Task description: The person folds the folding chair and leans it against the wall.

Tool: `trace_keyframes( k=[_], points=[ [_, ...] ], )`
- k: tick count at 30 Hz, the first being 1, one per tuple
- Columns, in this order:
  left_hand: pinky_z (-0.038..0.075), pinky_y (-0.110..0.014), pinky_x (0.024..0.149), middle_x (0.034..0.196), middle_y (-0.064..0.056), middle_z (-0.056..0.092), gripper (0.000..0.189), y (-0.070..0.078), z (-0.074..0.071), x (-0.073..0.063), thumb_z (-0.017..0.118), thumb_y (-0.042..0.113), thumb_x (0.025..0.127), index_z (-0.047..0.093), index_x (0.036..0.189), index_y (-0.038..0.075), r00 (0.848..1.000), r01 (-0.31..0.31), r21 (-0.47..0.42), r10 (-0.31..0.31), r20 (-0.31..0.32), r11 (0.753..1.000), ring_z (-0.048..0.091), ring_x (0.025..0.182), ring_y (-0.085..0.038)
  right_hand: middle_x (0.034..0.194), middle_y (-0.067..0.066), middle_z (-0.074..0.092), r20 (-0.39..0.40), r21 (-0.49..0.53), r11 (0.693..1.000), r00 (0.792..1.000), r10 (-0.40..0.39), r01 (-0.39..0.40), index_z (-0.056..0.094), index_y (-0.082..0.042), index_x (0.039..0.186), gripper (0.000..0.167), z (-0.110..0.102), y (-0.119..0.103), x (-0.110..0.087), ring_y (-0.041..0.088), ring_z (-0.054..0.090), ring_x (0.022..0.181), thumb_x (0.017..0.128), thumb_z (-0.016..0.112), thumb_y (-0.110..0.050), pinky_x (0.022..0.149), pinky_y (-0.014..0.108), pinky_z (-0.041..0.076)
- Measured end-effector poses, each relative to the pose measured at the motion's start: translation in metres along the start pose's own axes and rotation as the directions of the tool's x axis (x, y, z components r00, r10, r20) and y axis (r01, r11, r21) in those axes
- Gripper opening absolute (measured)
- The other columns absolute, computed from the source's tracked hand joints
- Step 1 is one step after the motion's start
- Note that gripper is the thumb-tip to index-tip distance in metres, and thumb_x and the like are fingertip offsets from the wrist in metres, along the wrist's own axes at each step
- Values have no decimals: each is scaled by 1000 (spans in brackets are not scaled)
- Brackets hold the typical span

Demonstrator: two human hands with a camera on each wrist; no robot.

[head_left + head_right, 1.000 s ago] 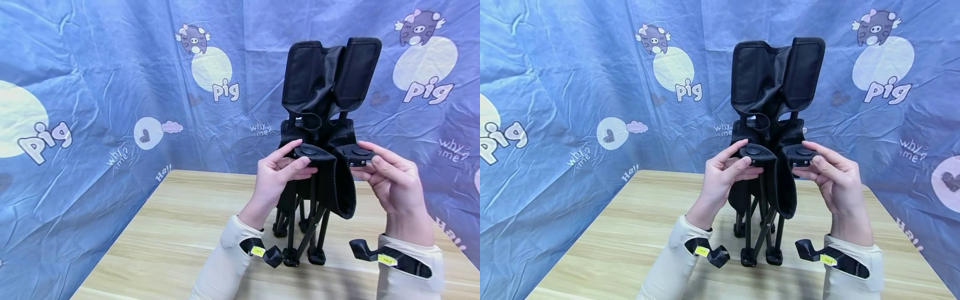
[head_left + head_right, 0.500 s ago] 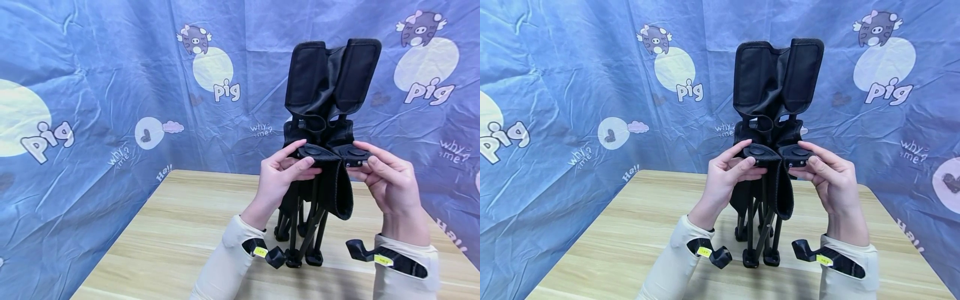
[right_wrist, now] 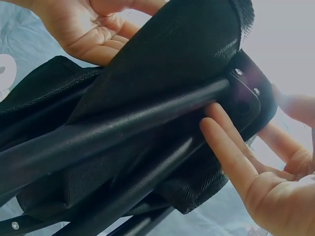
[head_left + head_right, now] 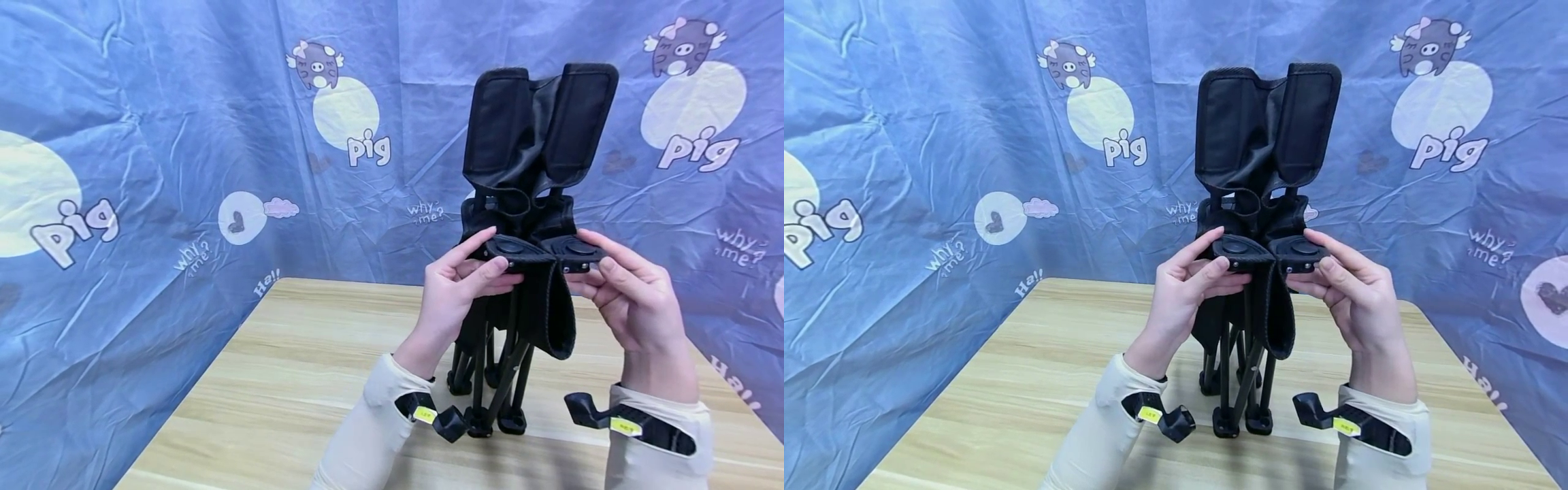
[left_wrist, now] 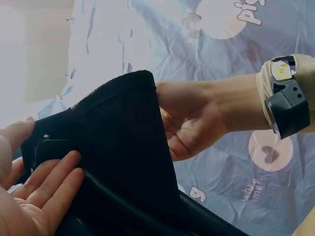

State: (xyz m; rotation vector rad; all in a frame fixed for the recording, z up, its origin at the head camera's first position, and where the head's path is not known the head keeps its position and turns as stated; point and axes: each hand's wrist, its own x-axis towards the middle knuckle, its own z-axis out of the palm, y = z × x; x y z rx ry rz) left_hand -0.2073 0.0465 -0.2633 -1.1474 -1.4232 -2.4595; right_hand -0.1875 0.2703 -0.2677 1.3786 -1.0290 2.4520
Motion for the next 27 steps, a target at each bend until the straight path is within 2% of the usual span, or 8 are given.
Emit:
trace_keyframes(
  k=[5,8,12,17,19,24,27],
  points=[
    [56,-56,81,104,-47,57,51,0,-3,-5,55,-11,94,47,144,-5,1000,6,1,-6,3,1000,61,93,-59,130,37,54,60,89,996,998,22,-27,31,18,145,48,-5,-3,-7,48,64,106,100,15,15,97,50,52],
    [56,-56,82,105,-48,56,52,2,-6,-8,55,-10,94,46,145,-4,1000,3,-2,-3,19,1000,60,94,-62,134,38,50,114,115,993,993,17,-31,26,16,147,49,-7,-5,-8,50,61,111,100,14,15,100,52,49],
    [56,-56,83,106,-48,56,54,3,-12,-13,55,-9,94,44,147,-2,999,1,-4,0,42,1000,58,95,-64,136,40,46,178,129,991,984,6,-30,22,15,149,50,-6,-7,-8,51,57,117,100,14,16,103,52,46],
    [56,-56,82,106,-49,55,56,5,-22,-18,56,-7,93,43,147,-4,1000,-9,9,8,24,1000,60,95,-62,136,40,47,220,110,994,975,-16,-9,21,17,148,50,-4,-10,-10,52,53,121,99,16,18,106,51,43],
    [56,-57,81,106,-49,55,56,6,-28,-20,57,-5,92,42,147,-5,1000,-18,14,18,13,1000,64,95,-56,136,39,47,236,91,996,971,-23,2,20,18,148,49,-5,-12,-12,52,52,122,98,17,19,107,51,42],
    [59,-50,79,107,-48,56,58,4,-44,-25,59,2,91,41,146,-7,999,-43,30,43,-19,999,73,89,-28,137,39,47,257,28,1000,966,-16,9,17,20,147,49,-15,-17,-18,52,52,123,98,17,19,107,50,42],
    [61,-41,76,106,-39,64,60,1,-52,-29,60,4,91,40,147,-7,997,-49,33,51,-52,998,74,85,-20,138,39,46,237,-21,1000,971,17,-13,17,18,148,49,-23,-21,-25,50,52,123,99,16,18,106,49,44]
  ],
)
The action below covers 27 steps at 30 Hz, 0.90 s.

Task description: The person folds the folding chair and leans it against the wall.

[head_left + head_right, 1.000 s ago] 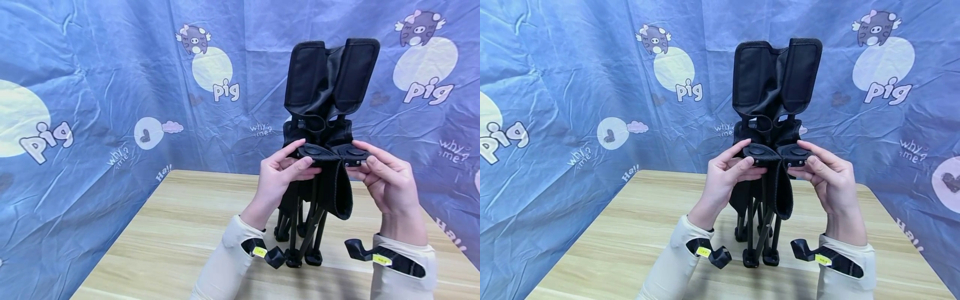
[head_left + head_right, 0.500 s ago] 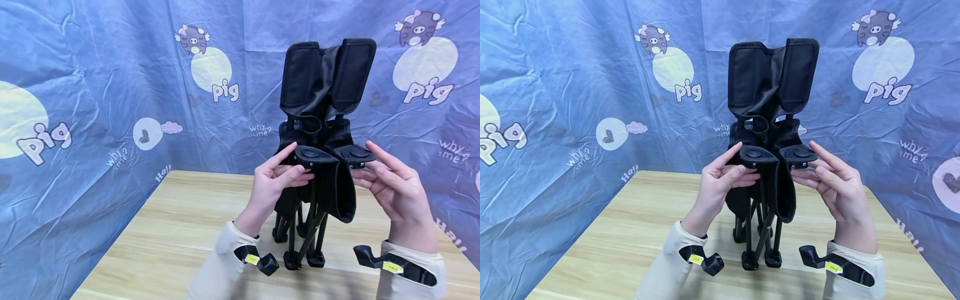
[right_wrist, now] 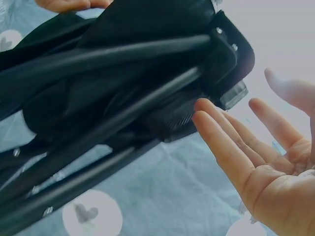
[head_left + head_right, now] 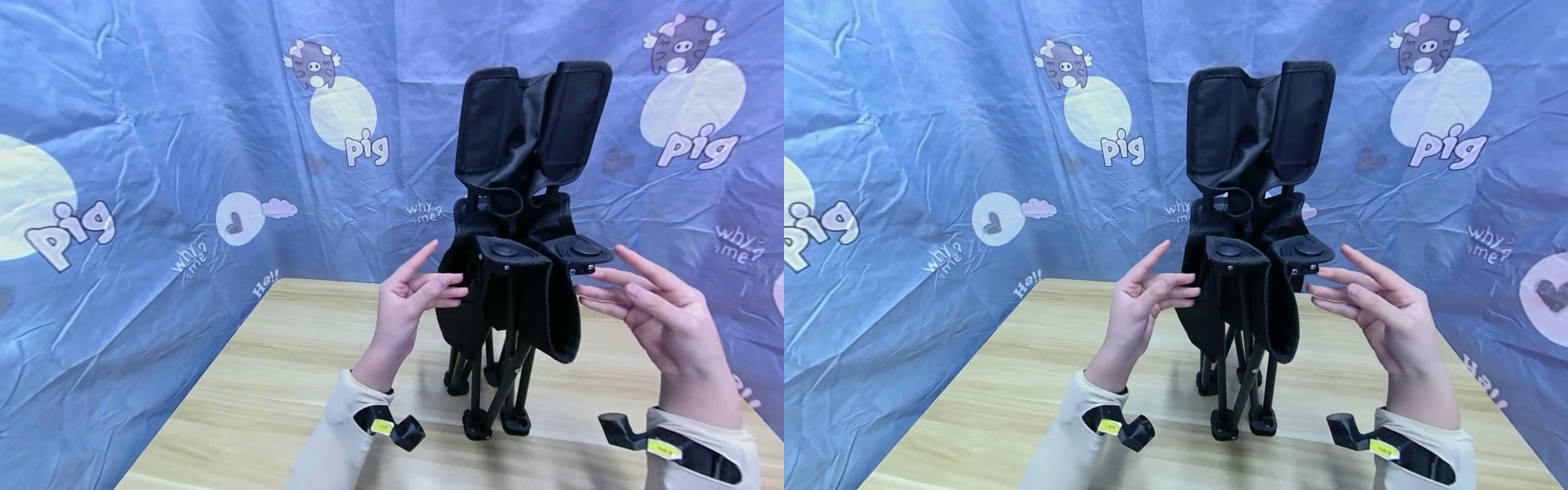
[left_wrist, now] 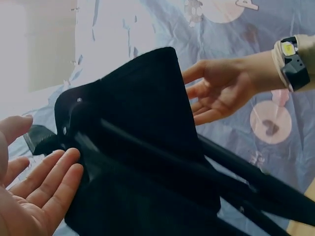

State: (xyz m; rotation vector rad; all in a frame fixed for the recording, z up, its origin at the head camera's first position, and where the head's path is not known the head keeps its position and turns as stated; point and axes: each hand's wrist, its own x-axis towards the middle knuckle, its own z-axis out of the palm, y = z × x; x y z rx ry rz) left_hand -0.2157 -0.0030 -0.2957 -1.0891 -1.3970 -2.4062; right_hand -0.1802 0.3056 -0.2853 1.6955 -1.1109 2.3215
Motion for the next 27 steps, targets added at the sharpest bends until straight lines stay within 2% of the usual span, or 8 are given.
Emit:
trace_keyframes(
  k=[3,6,10,16,22,25,27],
  points=[
    [61,-34,72,101,-18,73,60,-3,-8,-5,61,7,92,40,147,-7,999,8,-8,-8,-34,1000,74,83,-18,139,38,46,-14,-39,998,999,41,-42,20,16,148,50,-5,-2,-9,48,53,124,99,14,18,105,48,45],
    [61,-31,71,97,-1,76,61,-5,-15,-10,62,8,93,39,147,-7,998,23,-15,-23,-55,1000,74,81,-16,140,38,45,-17,-63,996,998,68,-69,20,16,148,51,-11,-1,-18,48,53,124,98,14,20,105,48,45],
    [60,-28,69,95,3,76,59,-8,-25,-15,59,6,94,39,148,-7,994,51,2,-50,-95,999,74,78,-14,138,38,47,-64,-80,991,992,107,-112,19,18,148,52,-19,1,-29,47,56,121,97,14,23,102,48,48],
    [59,-26,64,92,-4,75,55,-20,-38,-27,56,-2,93,41,146,-7,976,137,-4,-136,-171,991,73,73,-13,134,32,55,-175,-133,968,967,187,-212,27,16,147,53,-24,6,-48,41,62,114,96,16,25,95,43,53],
    [59,-26,62,95,-17,74,55,-37,-46,-42,61,0,92,45,145,-6,946,260,51,-244,-214,964,72,71,-13,128,19,64,-282,-198,920,919,276,-337,43,5,146,55,-26,15,-70,27,66,111,98,26,23,88,35,57],
    [59,-27,61,98,-26,72,54,-44,-49,-48,62,1,92,47,143,-5,930,304,79,-278,-240,949,72,70,-13,125,14,66,-312,-197,902,897,315,-385,49,-2,145,57,-28,20,-78,23,67,110,98,29,23,86,34,58],
    [59,-26,61,99,-28,71,52,-49,-51,-52,63,1,92,49,142,-4,922,325,92,-295,-250,941,72,71,-13,125,12,67,-307,-177,897,889,340,-404,51,-5,144,58,-29,24,-83,21,67,110,98,30,23,86,34,58]
  ],
)
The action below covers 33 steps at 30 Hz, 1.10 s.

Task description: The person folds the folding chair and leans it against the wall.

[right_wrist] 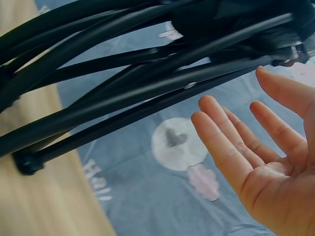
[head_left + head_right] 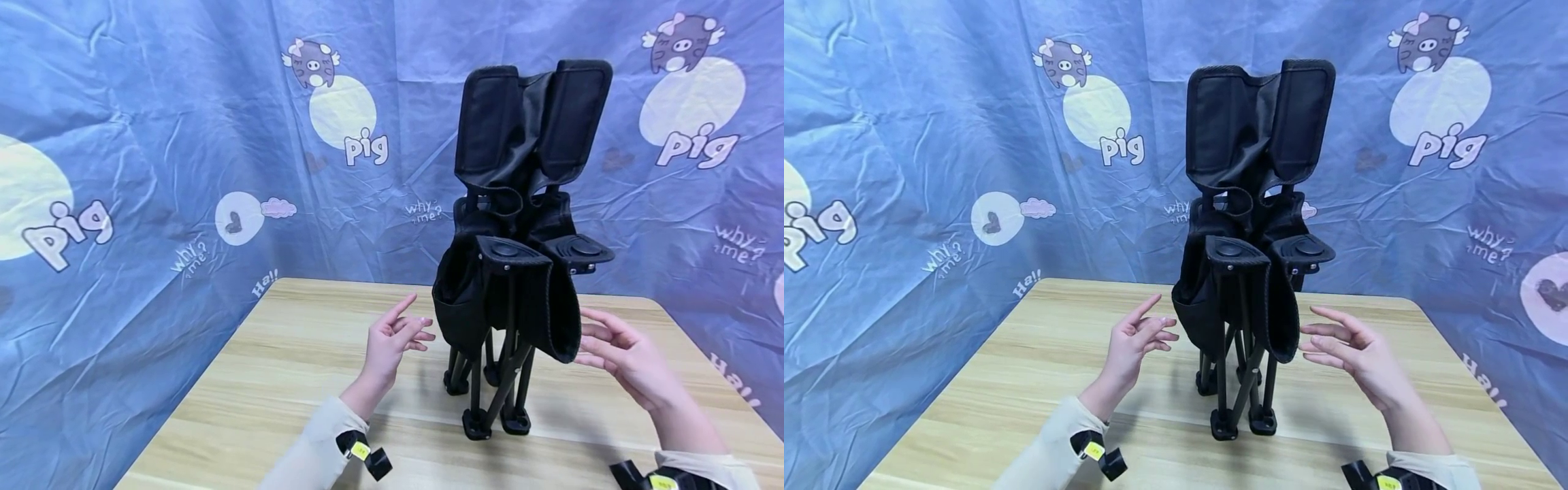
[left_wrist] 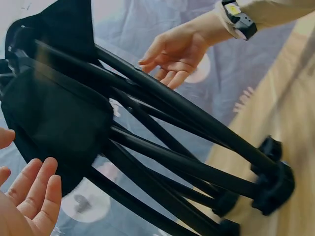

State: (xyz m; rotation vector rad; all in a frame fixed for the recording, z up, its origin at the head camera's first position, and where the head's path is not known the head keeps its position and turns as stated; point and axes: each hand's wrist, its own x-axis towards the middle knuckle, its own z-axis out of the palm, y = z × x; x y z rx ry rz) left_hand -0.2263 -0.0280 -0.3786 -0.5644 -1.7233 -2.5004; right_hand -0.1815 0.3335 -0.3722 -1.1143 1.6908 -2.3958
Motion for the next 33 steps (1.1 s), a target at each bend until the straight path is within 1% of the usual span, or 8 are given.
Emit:
trace_keyframes(
  k=[6,8,10,16,22,26,30,33],
  points=[
    [58,-25,60,103,-27,70,51,-15,-6,-6,64,3,93,50,141,-4,998,58,36,-58,-2,998,73,73,-13,129,11,64,54,88,992,995,80,-85,51,-9,143,58,-2,17,-6,28,66,111,99,29,21,91,42,55],
    [58,-24,61,104,-26,71,50,-20,-8,-9,64,3,93,50,141,-4,996,85,35,-85,-2,996,73,74,-14,129,9,65,35,70,989,991,129,-131,52,-14,143,60,-1,22,-9,30,67,109,99,31,20,90,42,55],
    [57,-23,61,105,-25,71,49,-26,-10,-11,63,4,94,50,141,-5,994,109,31,-109,-2,994,73,75,-15,126,7,66,-10,9,981,981,191,-191,54,-20,141,61,0,27,-13,30,69,105,99,34,19,88,41,57],
    [57,-24,60,107,-23,71,46,-44,-14,-18,63,5,94,52,138,-7,981,190,45,-191,17,981,73,77,-16,117,-2,69,-135,-195,913,932,336,-357,59,-30,127,51,3,43,-25,23,71,97,99,45,10,80,39,60],
    [55,-22,59,111,-24,70,44,-61,-14,-31,64,8,93,56,133,-7,965,257,98,-262,33,961,73,80,-20,114,-7,68,-154,-261,844,883,443,-469,57,-43,125,51,2,54,-32,21,71,96,101,50,1,77,38,61],
    [52,-21,55,110,-23,70,43,-70,-11,-40,66,8,91,57,129,-9,950,301,127,-309,46,945,72,78,-20,116,-2,65,-111,-245,826,862,495,-507,55,-49,126,54,3,62,-37,24,70,95,101,51,-1,76,40,60],
    [51,-19,51,110,-20,70,40,-77,-9,-48,68,8,90,59,126,-7,924,362,129,-374,80,923,70,73,-16,116,2,60,-86,-225,819,848,522,-527,55,-50,124,55,6,71,-42,28,70,92,100,52,-1,74,42,61],
    [52,-19,49,112,-19,70,38,-81,-8,-52,68,8,90,60,125,-4,902,400,136,-416,116,906,70,70,-15,116,4,57,-97,-204,802,826,555,-562,56,-52,122,55,9,78,-45,29,70,89,99,54,-2,73,41,61]
  ],
)
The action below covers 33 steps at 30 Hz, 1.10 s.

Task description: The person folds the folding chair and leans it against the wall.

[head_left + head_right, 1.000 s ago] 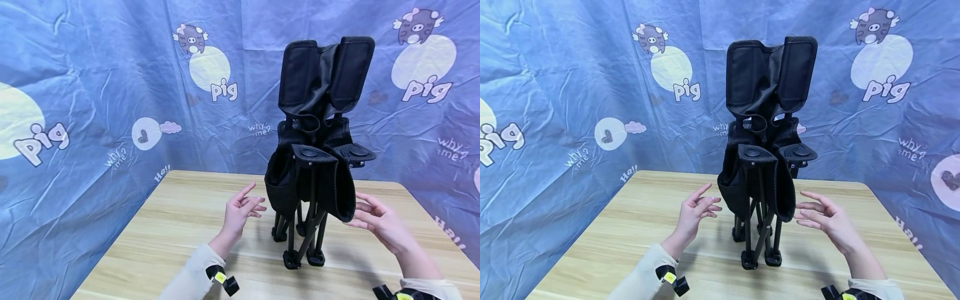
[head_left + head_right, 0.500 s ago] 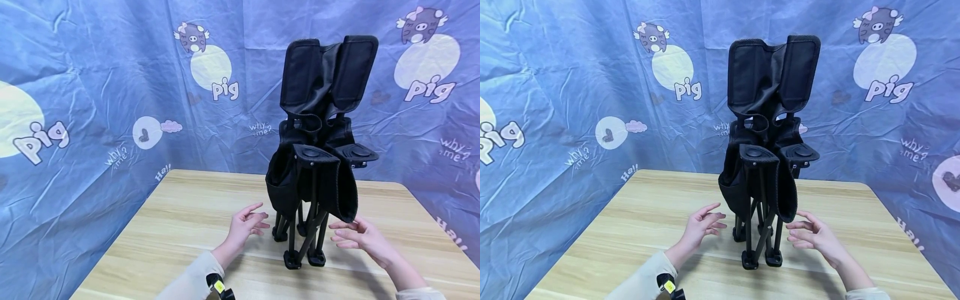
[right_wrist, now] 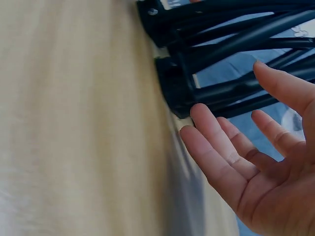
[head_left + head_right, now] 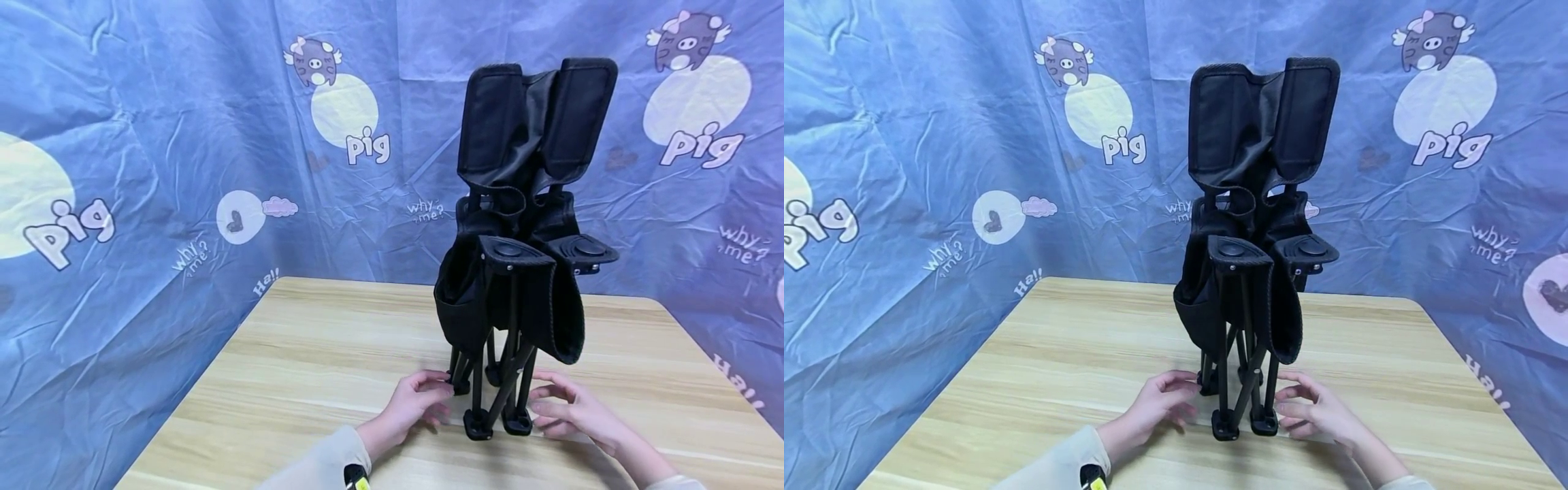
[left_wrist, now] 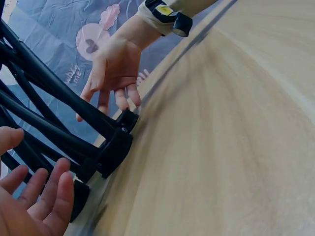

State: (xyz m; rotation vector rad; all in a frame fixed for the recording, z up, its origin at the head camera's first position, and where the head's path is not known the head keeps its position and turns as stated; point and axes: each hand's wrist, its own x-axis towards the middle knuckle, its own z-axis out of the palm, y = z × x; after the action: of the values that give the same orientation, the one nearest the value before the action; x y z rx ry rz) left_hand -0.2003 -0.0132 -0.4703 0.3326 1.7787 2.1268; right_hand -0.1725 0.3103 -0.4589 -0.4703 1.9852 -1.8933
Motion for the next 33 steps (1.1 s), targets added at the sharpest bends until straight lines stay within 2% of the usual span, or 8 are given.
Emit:
trace_keyframes(
  k=[4,7,9,11,18,26,30,33],
  points=[
    [54,-22,48,115,-17,68,40,-5,2,0,65,8,91,58,129,-1,992,76,4,-76,102,997,71,69,-20,115,5,56,-30,2,998,998,62,-62,55,-50,118,50,6,5,1,28,69,86,97,59,-5,69,40,61],
    [56,-25,50,116,-11,65,44,-8,4,-1,64,10,91,54,134,2,972,145,4,-144,184,989,72,73,-29,114,7,56,-64,-21,995,994,93,-95,50,-19,139,48,11,7,2,28,69,85,95,63,-8,66,41,61],
    [59,-29,53,119,-9,63,48,-10,5,-1,63,9,91,50,136,2,959,177,1,-173,225,984,73,78,-36,114,8,55,-77,-35,994,992,99,-102,34,5,144,61,13,7,2,28,69,84,94,65,-8,65,42,61],
    [60,-33,56,121,-9,61,51,-12,6,-1,64,8,90,48,138,2,952,194,-3,-188,242,981,71,82,-42,114,8,55,-84,-49,994,992,98,-102,14,19,141,76,14,8,3,27,69,83,93,66,-8,65,43,61],
    [62,-39,62,130,-13,54,58,-15,12,0,65,0,86,43,141,0,940,222,-16,-209,270,975,69,87,-47,116,8,57,-67,-53,994,993,94,-98,20,21,138,73,13,11,3,27,68,82,90,68,-5,63,43,61],
    [62,-38,68,132,-11,51,55,-18,20,8,59,-17,83,43,134,-3,912,225,-30,-199,359,974,66,95,-51,119,8,60,13,20,996,996,92,-92,37,16,132,57,13,18,6,24,69,74,86,68,1,60,38,61],
    [62,-38,69,122,-12,54,51,-20,23,12,56,-23,82,48,128,-4,913,213,-38,-185,363,976,61,98,-60,131,12,58,39,99,989,994,106,-110,54,-2,130,47,15,22,8,33,71,86,85,69,4,63,38,62],
    [62,-38,69,113,-11,57,48,-22,24,14,55,-25,81,52,125,-7,918,194,-28,-171,358,981,59,97,-63,137,16,53,54,132,984,992,112,-118,58,-13,129,49,15,25,10,37,70,91,85,69,5,64,38,62]
  ],
)
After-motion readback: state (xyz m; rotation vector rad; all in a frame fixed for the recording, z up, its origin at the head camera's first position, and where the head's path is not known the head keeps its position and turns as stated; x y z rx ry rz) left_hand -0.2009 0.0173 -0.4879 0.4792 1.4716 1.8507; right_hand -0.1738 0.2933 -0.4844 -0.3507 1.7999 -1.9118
